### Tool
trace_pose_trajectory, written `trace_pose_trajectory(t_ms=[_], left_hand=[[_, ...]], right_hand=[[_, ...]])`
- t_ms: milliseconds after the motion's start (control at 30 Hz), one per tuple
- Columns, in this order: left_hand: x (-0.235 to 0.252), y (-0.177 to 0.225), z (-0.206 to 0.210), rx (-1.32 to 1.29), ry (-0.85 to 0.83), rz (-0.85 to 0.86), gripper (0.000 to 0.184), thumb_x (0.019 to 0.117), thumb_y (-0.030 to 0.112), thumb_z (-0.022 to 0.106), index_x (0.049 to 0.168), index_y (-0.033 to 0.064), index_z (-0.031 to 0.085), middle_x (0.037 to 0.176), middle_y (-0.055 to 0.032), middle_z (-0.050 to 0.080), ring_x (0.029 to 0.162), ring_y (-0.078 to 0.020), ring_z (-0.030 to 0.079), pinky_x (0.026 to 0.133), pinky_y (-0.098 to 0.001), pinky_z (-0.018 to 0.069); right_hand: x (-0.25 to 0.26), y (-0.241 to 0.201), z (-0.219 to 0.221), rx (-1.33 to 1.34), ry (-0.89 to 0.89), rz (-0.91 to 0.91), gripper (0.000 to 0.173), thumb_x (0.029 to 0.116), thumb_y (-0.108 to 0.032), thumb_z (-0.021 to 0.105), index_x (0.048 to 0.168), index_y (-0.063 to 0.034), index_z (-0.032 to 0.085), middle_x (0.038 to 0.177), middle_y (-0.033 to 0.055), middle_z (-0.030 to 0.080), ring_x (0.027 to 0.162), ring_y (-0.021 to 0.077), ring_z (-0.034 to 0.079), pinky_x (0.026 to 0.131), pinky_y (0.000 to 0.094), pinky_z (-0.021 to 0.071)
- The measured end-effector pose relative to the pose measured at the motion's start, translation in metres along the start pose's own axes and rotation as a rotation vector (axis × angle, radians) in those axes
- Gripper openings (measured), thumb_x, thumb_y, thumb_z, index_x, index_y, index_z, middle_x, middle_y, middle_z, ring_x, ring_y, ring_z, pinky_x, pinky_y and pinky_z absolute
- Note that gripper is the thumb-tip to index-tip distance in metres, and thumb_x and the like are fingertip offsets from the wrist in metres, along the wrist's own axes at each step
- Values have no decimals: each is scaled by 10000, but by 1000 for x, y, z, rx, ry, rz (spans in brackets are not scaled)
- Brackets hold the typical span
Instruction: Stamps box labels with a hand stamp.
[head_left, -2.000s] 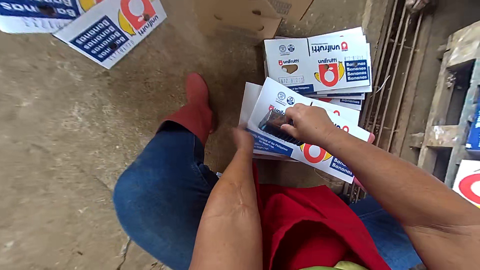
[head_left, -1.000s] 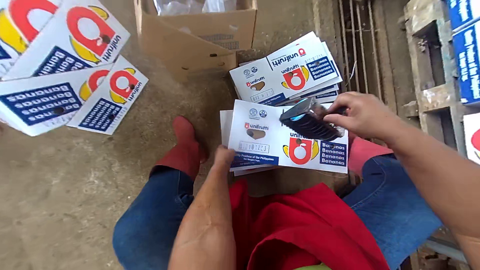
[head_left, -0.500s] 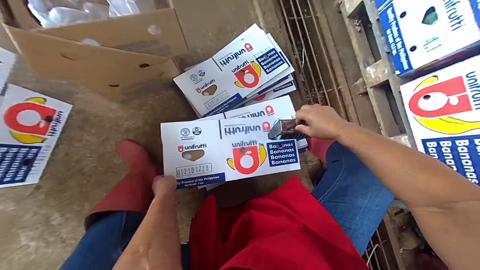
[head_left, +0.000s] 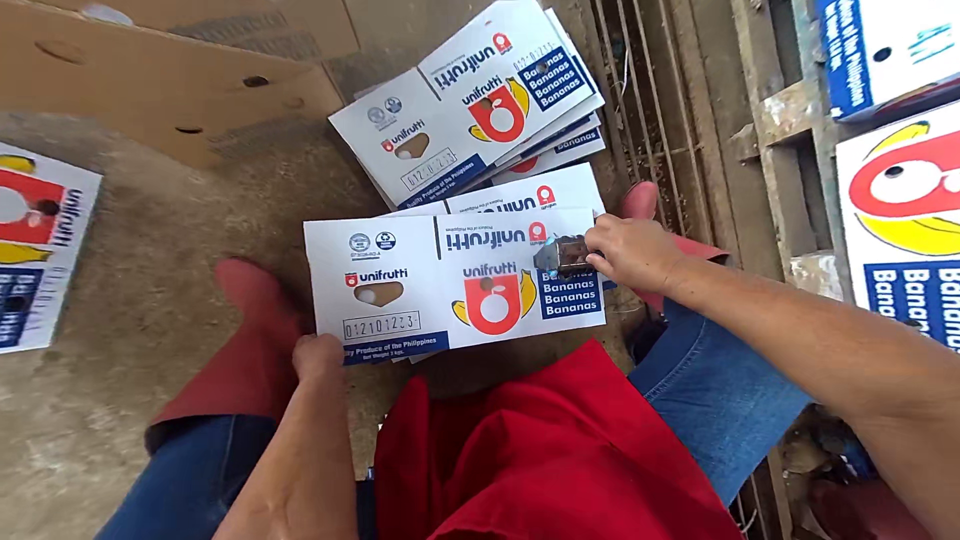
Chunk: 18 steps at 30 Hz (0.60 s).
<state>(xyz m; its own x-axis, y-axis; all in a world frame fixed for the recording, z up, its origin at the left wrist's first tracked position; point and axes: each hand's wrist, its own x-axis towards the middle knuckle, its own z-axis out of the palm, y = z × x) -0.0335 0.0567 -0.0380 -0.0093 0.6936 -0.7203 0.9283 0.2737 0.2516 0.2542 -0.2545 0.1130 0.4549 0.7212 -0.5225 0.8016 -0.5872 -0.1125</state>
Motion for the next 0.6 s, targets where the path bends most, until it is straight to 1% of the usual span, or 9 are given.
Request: trace_pose_trajectory(t_ms=[100,167,233,300,333,433,500,567,600], left_hand=[[-8,6,0,-55,7,-8,360,1020,81,473,1324,-99,543,1390,-338,523,1286,-479,516,995,-678,433],[-15,17,-3,9,9,-1,349,1035,56,458,1325,-117,549,1420,-321,520,1322,-432,514,1053,-602,425],[-22,23,-6,75,5,5,350,1044,39,457,1339,-132,536,1444,-321,508,1360,-417,492,1095,-572,400],[-22,22,-7,99,11,10,355,1024,35,483,1335,-128,544,1429,-320,522,1346,-421,506,1083,-578,415],[-23,22,-9,100,14,10,357,1020,37,494,1334,-123,549,1424,-315,530,1336,-417,518,1075,-577,425],[-36,24,-16,44,-2,-3,367,1053,61,462,1370,-111,533,1456,-291,509,1333,-386,511,1085,-544,419],[-35,22,-19,52,1,22,367,1050,90,467,1342,-114,553,1440,-296,522,1338,-402,515,1076,-566,430],[-35,20,-31,-44,-11,84,389,1029,134,527,1333,-107,561,1398,-305,547,1302,-416,536,1043,-596,445],[-36,19,-41,-122,-38,119,414,1011,153,569,1353,-80,557,1368,-289,570,1256,-396,568,1017,-587,469]], right_hand=[[-16,-7,12,-12,25,-21,170,1019,-110,627,1031,52,678,1008,274,645,865,462,687,705,572,563],[-12,0,12,17,55,-39,167,1012,-104,632,1016,56,681,994,281,645,863,469,689,698,576,565],[7,12,1,72,23,-3,174,1006,-112,636,1037,50,692,1035,279,645,934,470,679,763,614,556],[18,14,-6,78,20,23,166,997,-118,647,1023,40,691,1029,261,638,952,452,669,781,607,545],[15,10,-6,76,24,28,163,1001,-114,642,1029,39,691,1037,264,637,952,453,670,784,605,548],[-2,3,8,65,38,19,165,1011,-105,629,1053,42,692,1052,269,639,945,450,678,778,575,562],[0,6,7,89,10,37,174,1014,-125,635,1071,30,689,1080,260,637,985,442,673,805,579,556],[6,19,-5,166,11,56,192,1009,-145,652,1092,23,697,1108,239,638,1038,424,657,852,596,540],[5,29,-10,216,58,63,191,999,-152,664,1073,20,703,1110,231,648,1054,417,657,866,614,535]])
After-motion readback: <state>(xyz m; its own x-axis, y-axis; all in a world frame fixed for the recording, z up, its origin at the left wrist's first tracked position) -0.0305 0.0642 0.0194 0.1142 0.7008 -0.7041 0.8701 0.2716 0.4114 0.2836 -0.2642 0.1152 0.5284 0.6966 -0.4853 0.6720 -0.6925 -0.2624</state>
